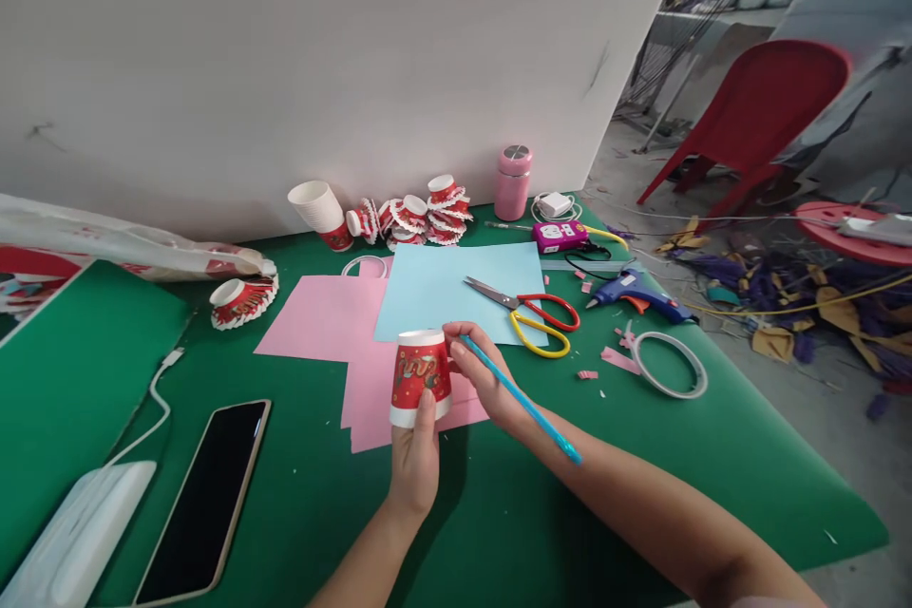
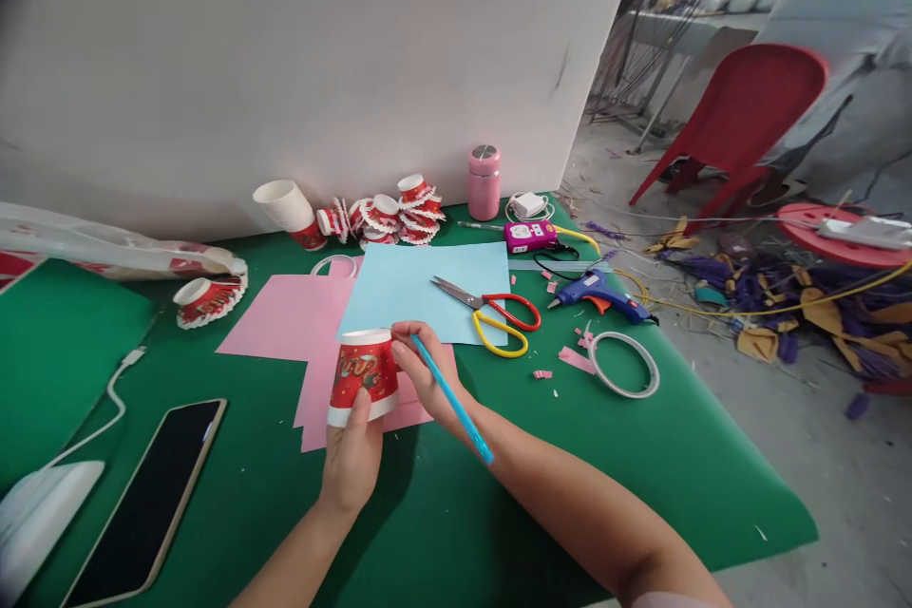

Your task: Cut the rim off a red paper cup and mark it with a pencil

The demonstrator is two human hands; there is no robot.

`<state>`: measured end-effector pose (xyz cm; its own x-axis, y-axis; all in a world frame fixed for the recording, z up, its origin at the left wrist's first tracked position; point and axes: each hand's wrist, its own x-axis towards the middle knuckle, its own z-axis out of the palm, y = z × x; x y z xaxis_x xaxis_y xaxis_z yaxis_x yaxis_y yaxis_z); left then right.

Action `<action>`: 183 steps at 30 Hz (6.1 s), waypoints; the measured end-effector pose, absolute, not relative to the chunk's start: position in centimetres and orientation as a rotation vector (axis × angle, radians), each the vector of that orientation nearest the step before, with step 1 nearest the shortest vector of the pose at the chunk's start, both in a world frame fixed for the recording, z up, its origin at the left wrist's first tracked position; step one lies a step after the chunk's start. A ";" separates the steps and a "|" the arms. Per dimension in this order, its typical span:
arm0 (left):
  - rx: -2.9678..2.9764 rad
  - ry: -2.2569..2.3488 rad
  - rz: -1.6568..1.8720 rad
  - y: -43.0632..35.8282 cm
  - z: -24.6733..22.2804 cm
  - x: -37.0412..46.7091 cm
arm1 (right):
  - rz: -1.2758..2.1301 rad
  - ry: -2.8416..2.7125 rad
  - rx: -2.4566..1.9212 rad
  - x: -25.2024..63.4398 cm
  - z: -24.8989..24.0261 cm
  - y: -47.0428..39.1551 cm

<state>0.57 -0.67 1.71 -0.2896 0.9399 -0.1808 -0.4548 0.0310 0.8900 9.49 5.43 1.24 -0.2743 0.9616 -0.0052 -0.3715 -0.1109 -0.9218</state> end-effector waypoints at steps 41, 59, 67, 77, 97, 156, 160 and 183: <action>0.056 0.937 1.440 0.5 1.6 -1.2 | 1.219 -1.210 -0.935 9.7 -0.1 3.8; 0.187 0.937 1.404 0.5 0.5 -1.7 | 1.176 -1.346 -0.991 9.8 -0.9 3.8; 0.147 0.936 1.402 0.5 0.8 -1.7 | 1.057 -1.479 -0.994 10.0 -0.7 3.7; 0.162 0.932 1.397 0.5 0.8 -1.6 | 1.065 -1.499 -1.023 10.1 -0.7 3.6; 0.152 0.956 1.393 0.3 0.5 -1.6 | 0.996 -1.555 -1.038 9.9 -0.1 3.8; 0.310 1.013 1.375 0.0 0.3 -1.2 | 0.824 -1.580 -1.017 9.6 0.0 3.9; 0.309 1.021 1.372 -0.1 0.4 -1.1 | 0.811 -1.579 -1.007 9.6 -0.1 3.9; 0.344 1.093 1.354 -0.2 0.7 -0.7 | 0.835 -1.579 -1.012 9.5 0.3 3.9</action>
